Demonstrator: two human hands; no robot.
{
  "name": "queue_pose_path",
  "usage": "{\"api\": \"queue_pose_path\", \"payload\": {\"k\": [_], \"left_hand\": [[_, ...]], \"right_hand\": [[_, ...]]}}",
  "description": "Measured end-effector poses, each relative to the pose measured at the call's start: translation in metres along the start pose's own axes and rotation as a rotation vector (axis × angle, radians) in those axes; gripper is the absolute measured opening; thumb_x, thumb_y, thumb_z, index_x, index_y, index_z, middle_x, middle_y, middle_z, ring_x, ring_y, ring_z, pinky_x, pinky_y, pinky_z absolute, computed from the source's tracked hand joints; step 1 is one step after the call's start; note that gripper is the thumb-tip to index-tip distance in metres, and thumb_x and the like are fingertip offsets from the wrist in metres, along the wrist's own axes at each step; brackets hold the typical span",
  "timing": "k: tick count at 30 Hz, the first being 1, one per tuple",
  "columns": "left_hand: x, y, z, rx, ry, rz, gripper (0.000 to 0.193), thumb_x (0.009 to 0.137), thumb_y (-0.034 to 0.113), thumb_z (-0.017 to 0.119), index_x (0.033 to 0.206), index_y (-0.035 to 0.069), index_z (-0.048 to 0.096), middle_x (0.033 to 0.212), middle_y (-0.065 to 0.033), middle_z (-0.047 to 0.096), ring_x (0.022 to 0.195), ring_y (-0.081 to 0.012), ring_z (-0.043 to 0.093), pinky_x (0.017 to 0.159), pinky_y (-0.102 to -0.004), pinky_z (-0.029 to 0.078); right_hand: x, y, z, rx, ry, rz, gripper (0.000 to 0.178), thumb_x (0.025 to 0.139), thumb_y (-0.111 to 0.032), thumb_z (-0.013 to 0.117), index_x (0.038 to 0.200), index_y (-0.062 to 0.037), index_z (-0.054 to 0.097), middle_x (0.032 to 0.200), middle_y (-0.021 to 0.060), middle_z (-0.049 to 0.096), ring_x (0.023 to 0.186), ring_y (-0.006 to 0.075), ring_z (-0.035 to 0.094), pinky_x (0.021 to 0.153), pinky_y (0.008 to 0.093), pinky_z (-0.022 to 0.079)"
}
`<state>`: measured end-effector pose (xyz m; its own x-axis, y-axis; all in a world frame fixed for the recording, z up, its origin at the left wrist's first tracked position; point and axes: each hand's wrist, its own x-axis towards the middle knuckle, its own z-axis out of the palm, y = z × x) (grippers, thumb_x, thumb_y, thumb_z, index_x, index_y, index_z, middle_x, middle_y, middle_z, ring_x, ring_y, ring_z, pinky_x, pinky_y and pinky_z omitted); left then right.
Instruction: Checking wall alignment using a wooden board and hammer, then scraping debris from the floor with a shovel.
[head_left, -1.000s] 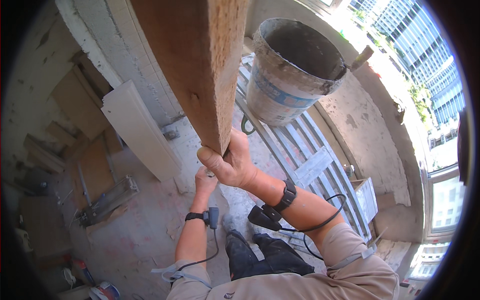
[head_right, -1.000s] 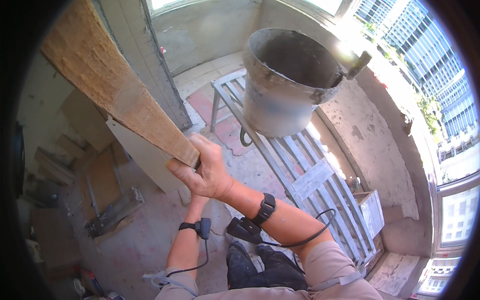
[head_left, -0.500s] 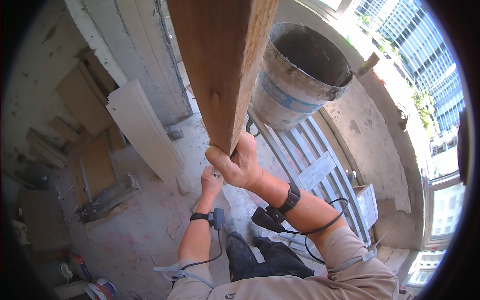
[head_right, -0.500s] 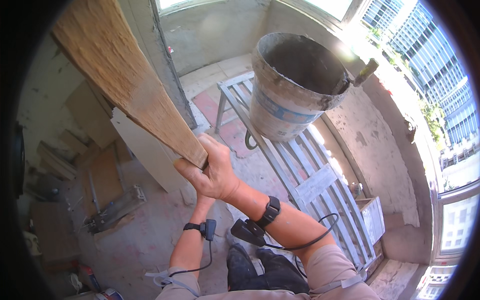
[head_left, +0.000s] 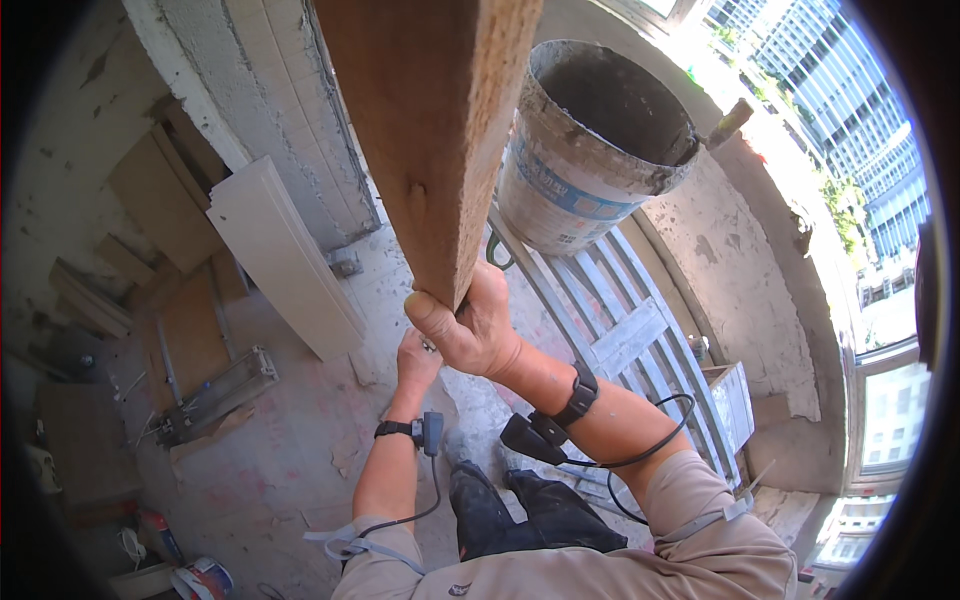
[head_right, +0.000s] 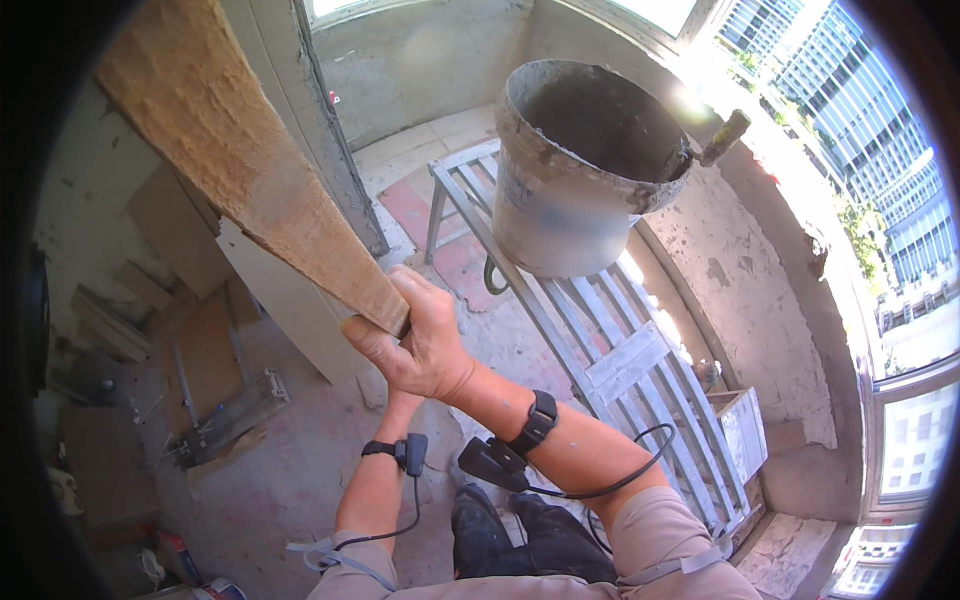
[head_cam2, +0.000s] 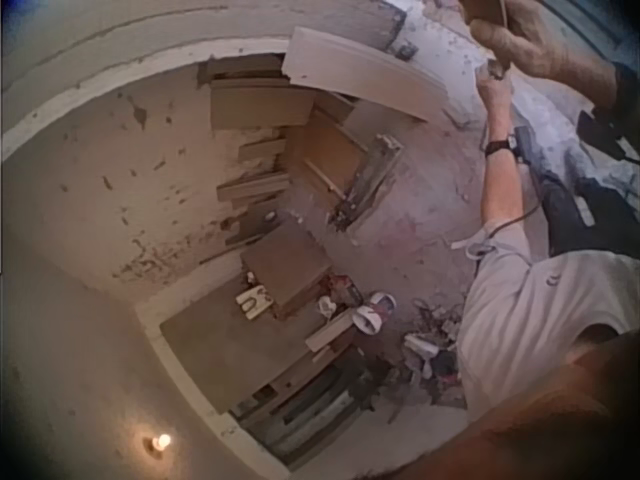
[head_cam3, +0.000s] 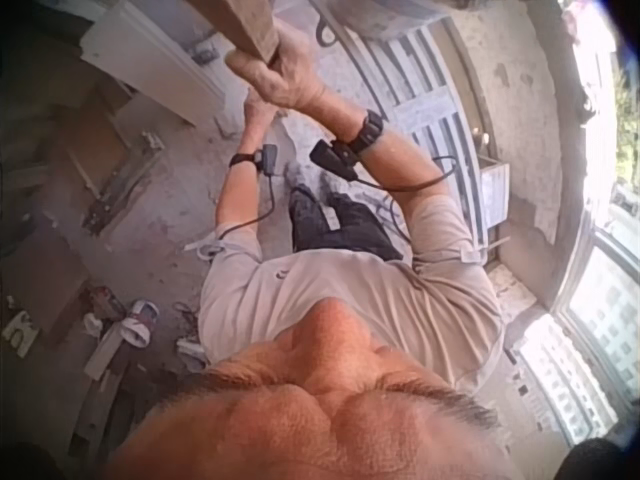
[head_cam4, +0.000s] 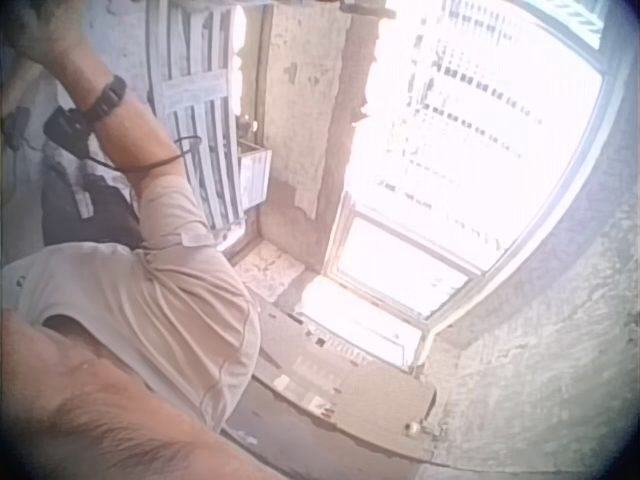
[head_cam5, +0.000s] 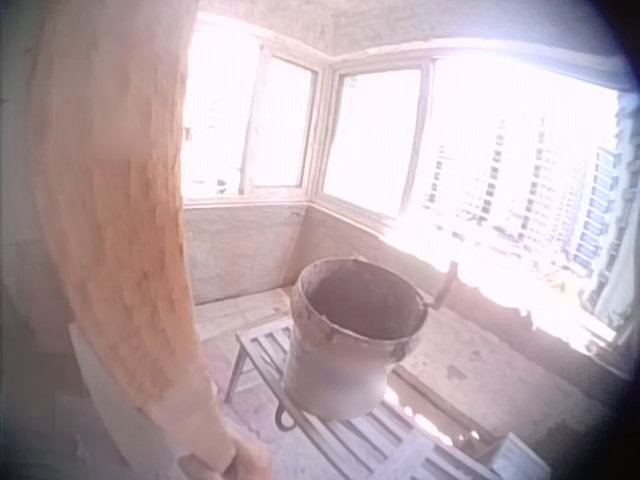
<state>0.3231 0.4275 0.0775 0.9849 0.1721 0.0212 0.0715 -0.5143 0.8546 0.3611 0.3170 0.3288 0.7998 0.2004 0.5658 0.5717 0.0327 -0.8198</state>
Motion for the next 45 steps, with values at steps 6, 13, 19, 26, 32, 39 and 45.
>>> {"api": "queue_pose_path", "payload": {"k": [6, 13, 19, 26, 32, 39, 45], "left_hand": [[0.006, 0.001, 0.008, -0.062, -0.028, 0.080, 0.031, 0.077, 0.024, 0.074, 0.101, 0.008, 0.064, 0.094, -0.0157, 0.065, 0.091, -0.0369, 0.063, 0.078, -0.0436, 0.051], [0.003, -0.014, 0.025, -0.077, 0.002, 0.070, 0.024, 0.077, 0.020, 0.072, 0.097, 0.008, 0.064, 0.092, -0.0146, 0.065, 0.089, -0.0370, 0.063, 0.076, -0.0436, 0.051], [-0.008, -0.033, 0.038, -0.051, 0.072, 0.025, 0.018, 0.078, 0.016, 0.071, 0.093, 0.008, 0.064, 0.091, -0.0136, 0.065, 0.087, -0.0372, 0.062, 0.075, -0.0436, 0.051], [-0.015, -0.011, 0.028, -0.069, 0.104, -0.034, 0.021, 0.076, 0.013, 0.072, 0.095, 0.007, 0.064, 0.092, -0.0158, 0.065, 0.086, -0.0384, 0.062, 0.076, -0.0431, 0.051], [-0.013, -0.029, 0.016, -0.110, 0.056, 0.118, 0.030, 0.073, 0.008, 0.075, 0.100, 0.003, 0.062, 0.095, -0.0181, 0.063, 0.087, -0.0399, 0.061, 0.077, -0.0446, 0.050], [-0.007, -0.027, 0.015, -0.047, 0.016, 0.114, 0.031, 0.073, 0.014, 0.078, 0.098, 0.002, 0.063, 0.093, -0.0189, 0.064, 0.087, -0.0401, 0.062, 0.076, -0.0450, 0.050], [-0.005, -0.024, 0.015, -0.043, 0.003, 0.069, 0.033, 0.072, 0.017, 0.080, 0.097, 0.003, 0.064, 0.093, -0.0185, 0.065, 0.086, -0.0400, 0.063, 0.074, -0.0455, 0.051]], "right_hand": [[-0.003, -0.001, 0.002, -0.008, 0.015, 0.004, 0.033, 0.077, -0.026, 0.076, 0.081, -0.0003, 0.056, 0.070, 0.0107, 0.046, 0.061, 0.0250, 0.045, 0.057, 0.0344, 0.040], [0.000, -0.007, -0.003, 0.060, 0.010, 0.083, 0.027, 0.076, -0.019, 0.074, 0.089, 0.0009, 0.061, 0.076, 0.0112, 0.053, 0.066, 0.0243, 0.051, 0.061, 0.0330, 0.042], [-0.002, -0.009, 0.000, 0.085, -0.009, 0.112, 0.029, 0.076, -0.016, 0.072, 0.096, 0.0019, 0.063, 0.081, 0.0117, 0.056, 0.071, 0.0238, 0.054, 0.066, 0.0320, 0.045], [-0.002, -0.010, -0.002, 0.068, -0.032, 0.138, 0.027, 0.077, -0.017, 0.072, 0.092, 0.0019, 0.061, 0.080, 0.0116, 0.056, 0.070, 0.0238, 0.053, 0.065, 0.0326, 0.045], [0.000, -0.008, 0.002, 0.018, -0.015, 0.110, 0.028, 0.079, -0.020, 0.073, 0.089, 0.0018, 0.059, 0.079, 0.0113, 0.054, 0.069, 0.0231, 0.053, 0.064, 0.0321, 0.044], [-0.001, -0.008, 0.001, 0.033, 0.006, 0.100, 0.029, 0.080, -0.021, 0.074, 0.089, 0.0018, 0.059, 0.077, 0.0107, 0.053, 0.067, 0.0220, 0.051, 0.062, 0.0327, 0.043], [-0.001, -0.008, -0.003, 0.010, -0.001, 0.084, 0.028, 0.080, -0.019, 0.073, 0.092, 0.0027, 0.059, 0.078, 0.0110, 0.053, 0.069, 0.0219, 0.051, 0.064, 0.0322, 0.044]]}}
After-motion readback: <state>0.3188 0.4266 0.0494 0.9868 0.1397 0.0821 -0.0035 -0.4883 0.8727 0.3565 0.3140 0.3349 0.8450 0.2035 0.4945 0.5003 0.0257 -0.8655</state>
